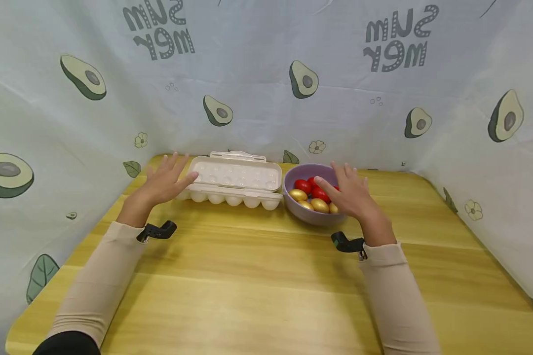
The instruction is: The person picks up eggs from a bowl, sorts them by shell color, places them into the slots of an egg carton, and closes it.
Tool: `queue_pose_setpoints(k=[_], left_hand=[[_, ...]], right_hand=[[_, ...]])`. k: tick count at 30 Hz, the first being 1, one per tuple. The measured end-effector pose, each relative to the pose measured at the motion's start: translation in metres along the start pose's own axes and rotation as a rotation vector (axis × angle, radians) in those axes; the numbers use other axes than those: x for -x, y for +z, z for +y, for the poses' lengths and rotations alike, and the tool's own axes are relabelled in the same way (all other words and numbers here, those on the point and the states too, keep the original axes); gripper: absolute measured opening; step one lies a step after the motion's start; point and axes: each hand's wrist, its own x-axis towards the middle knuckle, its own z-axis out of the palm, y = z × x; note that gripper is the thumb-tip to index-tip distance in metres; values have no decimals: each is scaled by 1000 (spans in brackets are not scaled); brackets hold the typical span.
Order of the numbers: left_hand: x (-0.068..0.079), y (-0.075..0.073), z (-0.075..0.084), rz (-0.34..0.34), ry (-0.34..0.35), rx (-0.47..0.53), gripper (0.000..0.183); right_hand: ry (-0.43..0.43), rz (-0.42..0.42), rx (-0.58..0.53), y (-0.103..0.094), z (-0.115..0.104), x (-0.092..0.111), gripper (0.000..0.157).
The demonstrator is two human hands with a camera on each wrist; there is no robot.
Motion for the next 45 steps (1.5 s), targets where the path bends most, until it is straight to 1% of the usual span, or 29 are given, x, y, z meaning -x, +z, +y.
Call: queue_pose_setpoints(k=[4, 9, 11, 13, 15, 18, 24, 30, 34, 40, 45], left_hand=[[-5, 10, -12, -35, 8, 121, 81], [-8, 18, -30, -54, 14, 333, 78], [-10, 22, -34, -70, 0, 385, 79], [-12, 25, -36, -87, -13, 407, 79], [-14, 28, -37, -93, -17, 419, 81], [-13, 30, -38, -82, -12, 420, 81], [-3, 31, -40, -56, -11, 408, 75], [3, 35, -40, -57, -12, 416, 76], [5, 35, -41, -52, 11, 410, 75], [7, 39, -41, -44, 76, 420, 68], [13, 42, -43, -45, 79, 430, 69]], right_hand=[[4, -25, -79, -3, 5, 5, 83], [9, -28, -134, -2, 5, 2, 83], [11, -24, -145, -2, 6, 1, 82], [11, -20, -157, -2, 7, 0, 82], [10, -16, -167, -1, 8, 0, 80], [14, -17, -177, -1, 6, 1, 80], [25, -22, -187, 0, 4, 0, 80], [20, -20, -194, 4, 8, -1, 77], [16, -26, -191, 5, 10, -1, 77], [28, -24, -191, 5, 11, 0, 76], [30, -26, -197, 5, 12, 0, 78]])
